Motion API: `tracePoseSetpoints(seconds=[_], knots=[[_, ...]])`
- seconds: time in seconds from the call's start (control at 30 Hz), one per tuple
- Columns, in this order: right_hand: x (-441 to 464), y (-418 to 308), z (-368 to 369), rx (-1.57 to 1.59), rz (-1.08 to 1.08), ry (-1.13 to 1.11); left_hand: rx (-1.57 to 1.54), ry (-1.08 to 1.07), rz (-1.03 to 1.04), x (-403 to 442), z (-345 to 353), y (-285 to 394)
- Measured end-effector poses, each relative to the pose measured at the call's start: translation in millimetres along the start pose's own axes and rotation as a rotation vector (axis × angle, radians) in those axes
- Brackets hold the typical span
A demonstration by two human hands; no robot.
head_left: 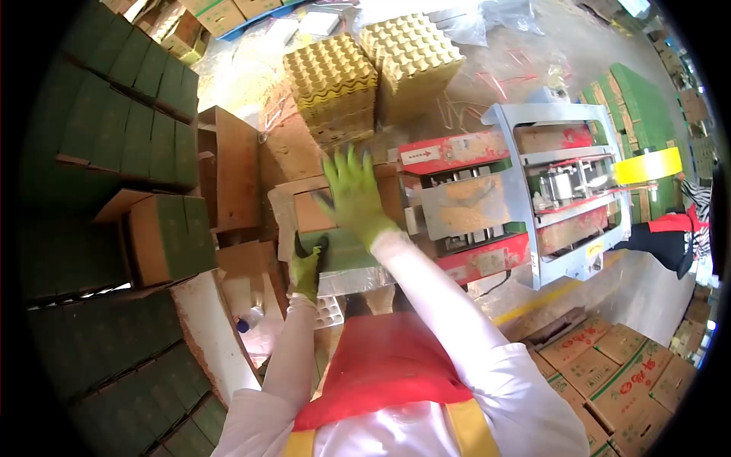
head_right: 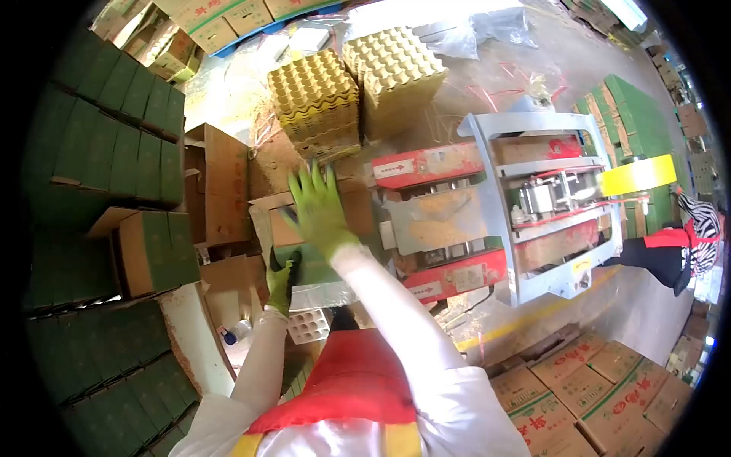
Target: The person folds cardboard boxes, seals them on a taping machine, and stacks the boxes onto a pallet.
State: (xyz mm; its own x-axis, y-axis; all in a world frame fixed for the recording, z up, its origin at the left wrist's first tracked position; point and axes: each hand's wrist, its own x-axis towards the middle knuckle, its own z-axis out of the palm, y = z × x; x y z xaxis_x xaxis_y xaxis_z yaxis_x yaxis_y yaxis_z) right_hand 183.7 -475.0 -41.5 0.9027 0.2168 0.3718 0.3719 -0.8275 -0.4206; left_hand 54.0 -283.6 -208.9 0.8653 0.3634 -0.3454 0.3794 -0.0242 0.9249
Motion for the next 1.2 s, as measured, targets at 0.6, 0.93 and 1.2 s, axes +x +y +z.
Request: tracePoseSetpoints(seconds=[0.6, 0.93, 1.2], knots=[[25, -334, 87, 0.547, -0.443, -0.469, -0.155, 0.062, 0.105, -39, -174, 111], [9, -235, -65, 0.832, -0.051, 0.106, -0.25, -0.034, 0.312, -60, -213, 156], [-109, -58, -72, 0.825, 0.207, 0.015, -0.072, -0.126, 0.339, -27, -127, 97]])
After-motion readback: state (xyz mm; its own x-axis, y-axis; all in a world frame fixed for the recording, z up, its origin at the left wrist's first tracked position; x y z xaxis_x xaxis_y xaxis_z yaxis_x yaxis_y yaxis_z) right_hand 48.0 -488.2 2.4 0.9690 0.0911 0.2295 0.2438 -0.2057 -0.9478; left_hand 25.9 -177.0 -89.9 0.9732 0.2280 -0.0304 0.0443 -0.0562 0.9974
